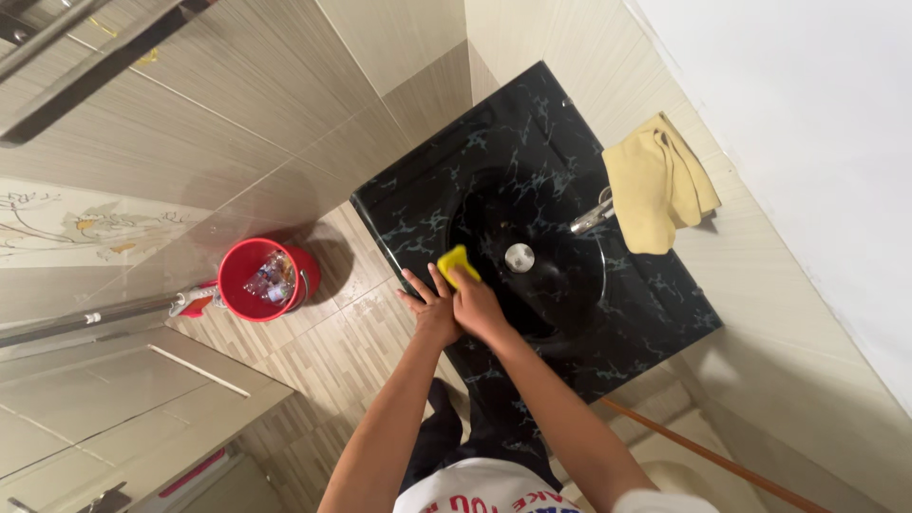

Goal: The person cleans a black marble bathroom sink using a yellow sponge. They wipe the sink basin, the faucet, and the surrounding countertop surfaces in a repetitive manner.

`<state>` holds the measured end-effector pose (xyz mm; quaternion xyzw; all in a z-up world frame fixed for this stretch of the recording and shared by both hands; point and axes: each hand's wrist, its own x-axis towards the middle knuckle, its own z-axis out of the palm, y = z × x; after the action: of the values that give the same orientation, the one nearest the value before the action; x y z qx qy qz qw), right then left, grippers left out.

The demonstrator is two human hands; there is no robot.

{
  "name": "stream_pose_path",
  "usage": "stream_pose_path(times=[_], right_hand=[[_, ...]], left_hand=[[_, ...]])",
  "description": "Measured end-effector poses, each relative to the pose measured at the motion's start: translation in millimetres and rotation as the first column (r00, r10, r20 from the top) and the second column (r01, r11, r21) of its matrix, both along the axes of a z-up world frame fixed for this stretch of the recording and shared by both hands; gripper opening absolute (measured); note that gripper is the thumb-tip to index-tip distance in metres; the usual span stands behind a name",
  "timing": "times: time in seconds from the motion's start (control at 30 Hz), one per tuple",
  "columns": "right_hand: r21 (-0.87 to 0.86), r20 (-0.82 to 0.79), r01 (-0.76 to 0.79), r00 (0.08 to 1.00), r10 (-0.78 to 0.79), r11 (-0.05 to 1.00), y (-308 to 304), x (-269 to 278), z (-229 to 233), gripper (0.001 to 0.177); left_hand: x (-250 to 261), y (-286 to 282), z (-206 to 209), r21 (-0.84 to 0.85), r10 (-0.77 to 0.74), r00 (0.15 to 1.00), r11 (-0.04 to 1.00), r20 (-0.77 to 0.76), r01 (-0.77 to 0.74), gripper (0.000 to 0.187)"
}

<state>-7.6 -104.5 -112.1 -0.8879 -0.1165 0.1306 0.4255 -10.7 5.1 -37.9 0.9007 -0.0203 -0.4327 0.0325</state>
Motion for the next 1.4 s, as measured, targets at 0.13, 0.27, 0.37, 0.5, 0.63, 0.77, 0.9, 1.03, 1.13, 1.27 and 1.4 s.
stream_pose_path(times=[0.13,0.27,0.37,0.5,0.63,0.77,0.9,1.03,1.13,1.27,1.4], right_hand=[[-0.110,-0.120,0.120,0.984,-0.133,0.987,7.8,74.7,-1.3,0.068],[-0.158,-0.240,0.074,0.964,-0.111,0.985,0.9,65.7,-13.1,0.069],[-0.089,-0.159,0.006,0.987,-0.020,0.996,-7.5,10.2,-28.2,0.068],[0.037,-0.035,-0.034,0.999,0.035,0.999,-17.4,-2.5,-54.0,0.067],[-0.110,0.056,-0.044,0.997,0.051,0.993,3.0,66.8,-46.5,0.082],[-0.326,0.181,0.110,0.982,-0.053,0.939,-10.2,125.7,-14.1,0.079],[-0.607,0.375,0.216,0.926,0.036,0.765,-65.4,123.4,17.2,0.063],[-0.675,0.385,0.160,0.909,0.159,0.720,-142.4,77.8,37.2,0.049],[-0.691,0.226,-0.026,0.942,0.250,0.723,-174.3,-1.2,43.4,0.027],[-0.710,-0.093,-0.231,0.967,0.237,0.665,-155.5,-61.5,35.4,0.030],[-0.622,-0.432,-0.465,0.875,0.219,0.631,-147.1,-40.0,18.8,0.027]], left_hand=[[3.7,-4.1,20.9,-0.035,0.184,0.982,0.982,-0.050,-0.186,0.140],[-7.0,0.2,10.1,-0.075,0.179,0.984,0.981,0.001,-0.178,0.142],[-2.7,-2.2,-9.1,0.003,0.063,0.998,0.998,0.017,-0.063,0.119],[-1.0,1.2,-9.8,0.077,-0.046,0.992,0.996,0.115,0.038,0.100],[4.1,-3.6,33.1,-0.055,0.135,0.991,0.989,-0.010,-0.136,0.128],[12.2,-5.0,34.9,0.005,0.083,0.992,0.997,-0.092,-0.082,0.129],[6.9,-4.4,26.6,-0.010,0.103,0.994,0.995,-0.044,-0.104,0.138],[4.8,-1.4,28.3,-0.027,0.091,0.995,0.995,-0.038,-0.092,0.132],[8.5,-1.6,35.5,-0.023,0.065,0.997,0.998,-0.049,-0.066,0.126],[12.0,1.3,35.4,-0.040,0.089,0.996,0.995,-0.025,-0.090,0.128],[7.6,0.4,25.8,-0.018,0.047,0.997,0.999,-0.069,-0.049,0.127]])
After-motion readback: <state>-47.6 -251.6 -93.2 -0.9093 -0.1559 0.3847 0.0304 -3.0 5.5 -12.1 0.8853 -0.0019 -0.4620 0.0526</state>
